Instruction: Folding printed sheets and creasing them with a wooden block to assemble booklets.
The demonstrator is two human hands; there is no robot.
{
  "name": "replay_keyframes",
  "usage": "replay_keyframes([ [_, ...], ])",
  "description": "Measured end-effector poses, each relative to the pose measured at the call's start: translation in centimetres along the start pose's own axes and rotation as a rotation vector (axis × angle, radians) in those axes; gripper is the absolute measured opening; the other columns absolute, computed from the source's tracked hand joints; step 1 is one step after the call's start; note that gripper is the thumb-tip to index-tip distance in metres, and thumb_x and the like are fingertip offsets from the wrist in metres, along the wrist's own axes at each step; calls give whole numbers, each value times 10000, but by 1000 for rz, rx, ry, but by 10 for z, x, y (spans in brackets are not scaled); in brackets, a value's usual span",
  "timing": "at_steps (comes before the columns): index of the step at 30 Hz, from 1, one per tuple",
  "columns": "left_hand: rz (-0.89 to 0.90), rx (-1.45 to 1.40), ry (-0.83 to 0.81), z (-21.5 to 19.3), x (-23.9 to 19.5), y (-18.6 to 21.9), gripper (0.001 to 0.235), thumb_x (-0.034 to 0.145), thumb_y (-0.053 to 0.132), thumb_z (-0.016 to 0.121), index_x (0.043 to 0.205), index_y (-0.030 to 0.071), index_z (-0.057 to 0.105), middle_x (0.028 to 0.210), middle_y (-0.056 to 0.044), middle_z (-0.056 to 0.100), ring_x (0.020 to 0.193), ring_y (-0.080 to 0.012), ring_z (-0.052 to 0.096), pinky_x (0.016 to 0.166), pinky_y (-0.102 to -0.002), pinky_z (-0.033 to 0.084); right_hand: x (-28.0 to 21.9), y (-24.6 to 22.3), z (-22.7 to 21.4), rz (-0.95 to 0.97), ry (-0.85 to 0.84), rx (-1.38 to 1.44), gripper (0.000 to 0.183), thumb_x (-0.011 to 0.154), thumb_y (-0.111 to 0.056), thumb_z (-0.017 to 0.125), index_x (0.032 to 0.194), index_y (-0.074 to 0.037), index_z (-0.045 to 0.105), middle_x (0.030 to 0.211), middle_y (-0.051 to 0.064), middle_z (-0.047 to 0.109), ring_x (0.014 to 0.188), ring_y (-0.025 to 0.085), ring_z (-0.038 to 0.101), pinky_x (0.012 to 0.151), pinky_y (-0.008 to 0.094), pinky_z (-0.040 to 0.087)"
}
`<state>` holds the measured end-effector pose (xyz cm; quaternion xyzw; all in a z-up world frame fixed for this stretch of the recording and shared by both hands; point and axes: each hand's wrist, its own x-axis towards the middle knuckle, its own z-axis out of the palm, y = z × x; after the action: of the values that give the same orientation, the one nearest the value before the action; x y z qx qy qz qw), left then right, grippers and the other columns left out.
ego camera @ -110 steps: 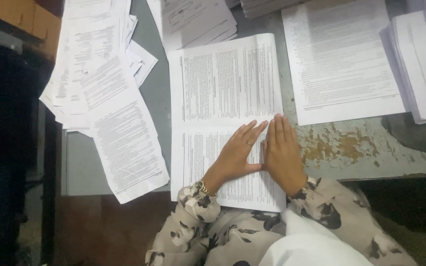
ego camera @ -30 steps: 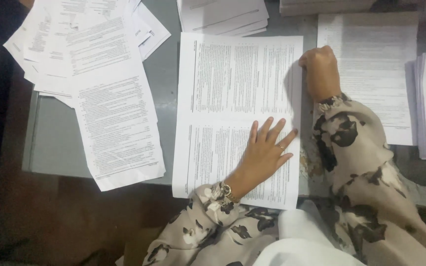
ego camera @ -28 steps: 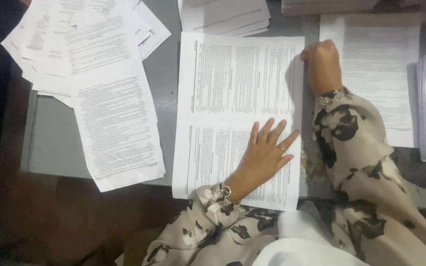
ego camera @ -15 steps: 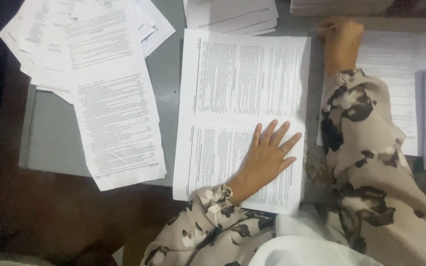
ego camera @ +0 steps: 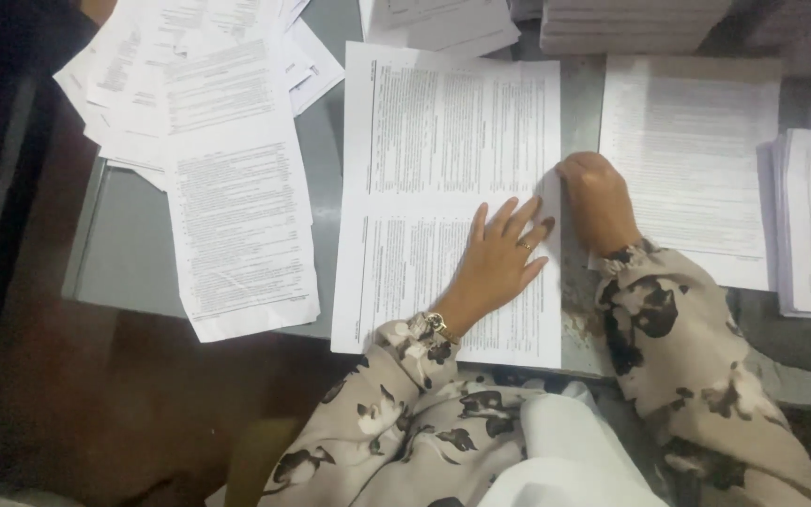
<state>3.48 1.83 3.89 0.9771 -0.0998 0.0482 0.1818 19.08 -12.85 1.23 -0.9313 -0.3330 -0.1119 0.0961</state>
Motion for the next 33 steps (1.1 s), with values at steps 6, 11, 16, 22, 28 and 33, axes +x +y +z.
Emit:
replay_keyframes([
  [6,12,-1,-101,-20,3,8,513,1067,437,387,1473,146,507,1600,-77,438,1535,-223,303,1285,-531,100,12,5,11,-12,84,-8,51,966,-78,719,994,-109,749,986,23,673,1007,144,662,890,210,569],
  [11,26,6,-111,-26,3,8,516,1066,426,387,1448,105,518,1580,-102,459,1532,-224,303,1286,-526,88,0,-3,5,-21,66,-63,71,935,-58,719,968,-115,747,966,24,695,994,139,675,872,198,571],
  [16,34,-8,-70,-17,0,6,498,1055,410,433,1428,93,527,1604,-100,424,1531,-228,303,1287,-533,112,-30,-9,-5,-48,9,-97,83,939,-50,714,993,-106,744,978,28,695,1005,131,669,882,190,562],
  [22,22,-11,-99,-14,2,4,549,1061,410,426,1533,130,409,1663,-47,330,1549,-211,264,1293,-532,100,-56,-14,-18,-120,-32,-71,134,936,1,655,1022,-77,722,977,53,713,1051,161,675,889,209,561],
  [28,26,28,-75,-2,0,0,553,1057,389,468,1566,193,373,1674,-1,316,1555,-191,264,1294,-525,130,-80,-30,-36,-234,-27,-145,106,930,-33,653,1007,-82,708,956,62,697,1024,179,679,875,218,556],
  [33,32,41,-85,-4,1,0,586,1054,461,457,1578,216,356,1670,3,331,1552,-185,277,1295,-524,135,-103,-44,-56,-276,-88,-178,120,952,-32,631,1014,-74,724,973,69,718,1019,170,693,899,227,551],
])
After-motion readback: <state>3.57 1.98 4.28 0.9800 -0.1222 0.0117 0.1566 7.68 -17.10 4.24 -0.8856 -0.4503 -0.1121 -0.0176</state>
